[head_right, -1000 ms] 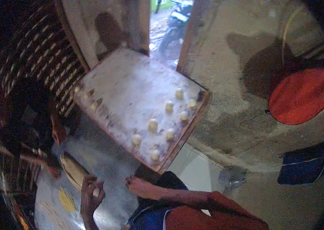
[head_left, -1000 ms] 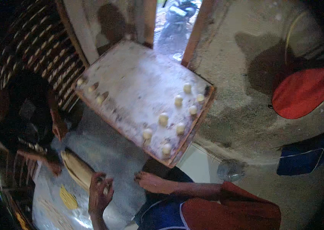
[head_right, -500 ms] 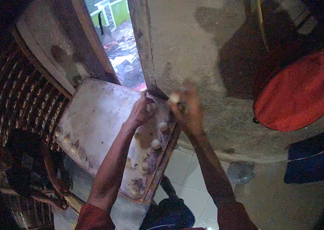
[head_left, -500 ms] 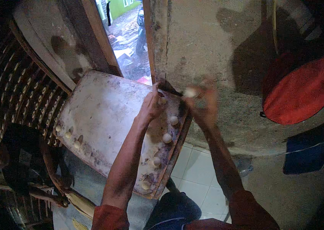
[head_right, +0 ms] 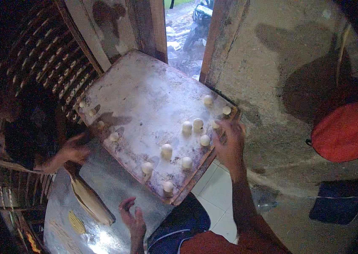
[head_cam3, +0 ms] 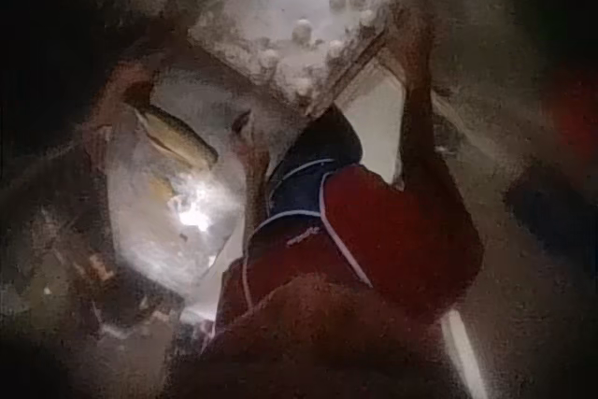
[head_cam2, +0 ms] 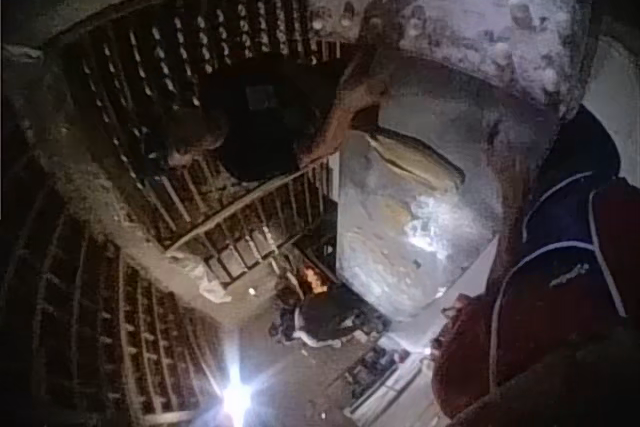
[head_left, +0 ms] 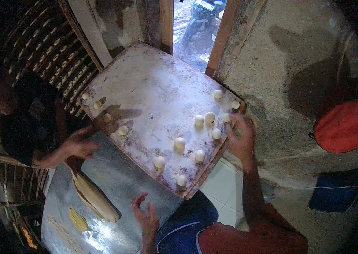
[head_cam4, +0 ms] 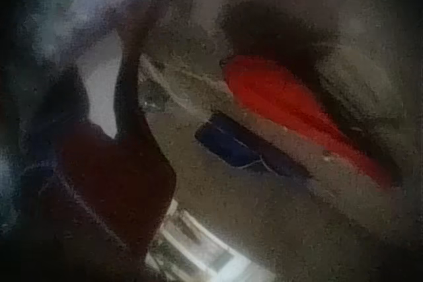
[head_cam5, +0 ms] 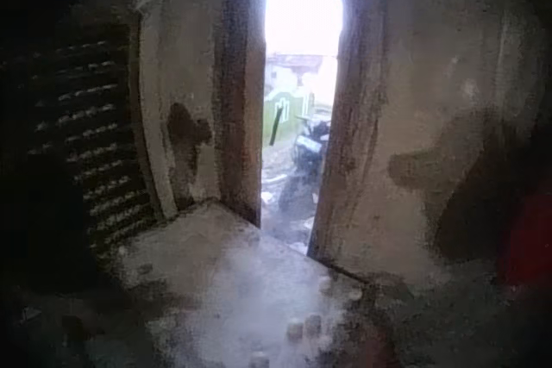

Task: The person repeatedly pinches off small pieces of dough from a large mass on a metal table, rolls them into balls, and places them on a floured wooden tray. A coworker across the table also shapes dough and arranges pieces on racks.

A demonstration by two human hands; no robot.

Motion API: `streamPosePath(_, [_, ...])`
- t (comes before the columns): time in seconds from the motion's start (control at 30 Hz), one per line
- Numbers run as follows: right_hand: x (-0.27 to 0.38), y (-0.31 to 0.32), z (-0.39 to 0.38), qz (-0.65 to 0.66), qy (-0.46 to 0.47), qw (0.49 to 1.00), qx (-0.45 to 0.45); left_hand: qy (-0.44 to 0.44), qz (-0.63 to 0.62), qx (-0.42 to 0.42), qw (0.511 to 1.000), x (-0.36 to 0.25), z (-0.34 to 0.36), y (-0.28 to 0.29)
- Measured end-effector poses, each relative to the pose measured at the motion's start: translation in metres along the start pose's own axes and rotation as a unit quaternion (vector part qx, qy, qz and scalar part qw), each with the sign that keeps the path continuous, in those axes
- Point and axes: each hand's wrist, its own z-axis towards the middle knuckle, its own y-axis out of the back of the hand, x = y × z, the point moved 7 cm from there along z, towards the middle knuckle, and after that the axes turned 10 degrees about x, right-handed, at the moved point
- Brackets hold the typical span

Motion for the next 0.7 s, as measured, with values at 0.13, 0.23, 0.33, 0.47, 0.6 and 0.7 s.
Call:
streamPosePath(0.13, [0.021,-0.027,0.044,-0.101,0.106,0.974,0.176,0.064,0.004,-0.074,0.995,0.06,-0.066,0.049])
streamPosePath(0.23, [0.018,-0.047,0.057,-0.118,0.146,0.958,0.218,0.092,0.038,-0.132,0.986,0.071,-0.089,0.079])
streamPosePath(0.33, [-0.025,-0.065,0.074,-0.097,0.129,0.961,0.226,0.084,0.063,-0.161,0.981,0.083,-0.107,0.099])
streamPosePath(0.47, [-0.037,-0.061,0.098,-0.049,0.157,0.97,0.176,0.068,0.005,-0.195,0.978,0.086,-0.121,0.1])
streamPosePath(0.6, [-0.048,-0.076,0.11,0.049,0.011,0.981,0.189,0.028,0.101,-0.176,0.979,0.104,-0.141,0.105])
streamPosePath(0.7, [-0.068,-0.068,0.108,0.103,-0.073,0.976,0.179,0.038,0.078,-0.17,0.982,0.11,-0.146,0.105])
